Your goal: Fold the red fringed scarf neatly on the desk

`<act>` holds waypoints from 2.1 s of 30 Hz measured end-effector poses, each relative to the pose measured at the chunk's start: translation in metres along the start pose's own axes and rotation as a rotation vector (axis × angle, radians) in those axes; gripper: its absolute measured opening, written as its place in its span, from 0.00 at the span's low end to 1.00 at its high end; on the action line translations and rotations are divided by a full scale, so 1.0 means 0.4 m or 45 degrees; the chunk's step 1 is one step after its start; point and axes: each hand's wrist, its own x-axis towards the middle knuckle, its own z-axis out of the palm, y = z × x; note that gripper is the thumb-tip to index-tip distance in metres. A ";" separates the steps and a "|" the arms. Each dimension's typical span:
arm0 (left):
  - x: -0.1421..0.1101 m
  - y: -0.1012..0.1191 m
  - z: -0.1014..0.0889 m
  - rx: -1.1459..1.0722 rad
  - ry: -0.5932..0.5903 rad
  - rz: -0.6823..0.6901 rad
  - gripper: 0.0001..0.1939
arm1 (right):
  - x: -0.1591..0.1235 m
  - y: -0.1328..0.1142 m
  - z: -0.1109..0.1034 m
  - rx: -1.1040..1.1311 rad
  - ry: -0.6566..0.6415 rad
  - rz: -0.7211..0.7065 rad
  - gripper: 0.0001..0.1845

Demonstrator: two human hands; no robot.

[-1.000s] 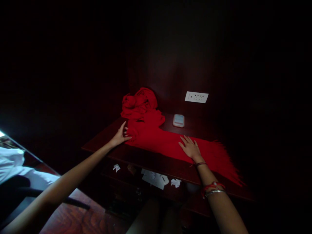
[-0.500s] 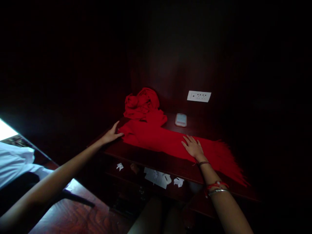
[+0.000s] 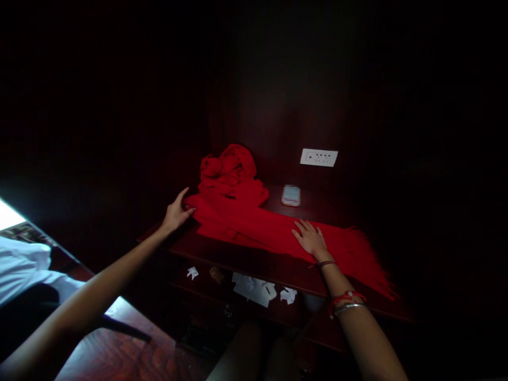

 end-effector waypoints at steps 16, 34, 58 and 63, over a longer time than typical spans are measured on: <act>-0.081 0.019 0.096 -0.061 -0.211 -0.047 0.51 | -0.001 0.001 -0.002 -0.002 0.002 0.027 0.27; 0.027 -0.040 -0.049 0.102 0.318 0.053 0.40 | -0.003 0.002 -0.005 -0.009 0.007 0.007 0.26; 0.044 -0.075 -0.103 0.089 -0.212 -0.441 0.16 | -0.058 0.120 -0.009 -0.033 -0.063 0.001 0.27; 0.098 -0.048 -0.154 0.672 0.121 -0.176 0.15 | -0.059 0.130 -0.008 -0.040 -0.043 0.000 0.27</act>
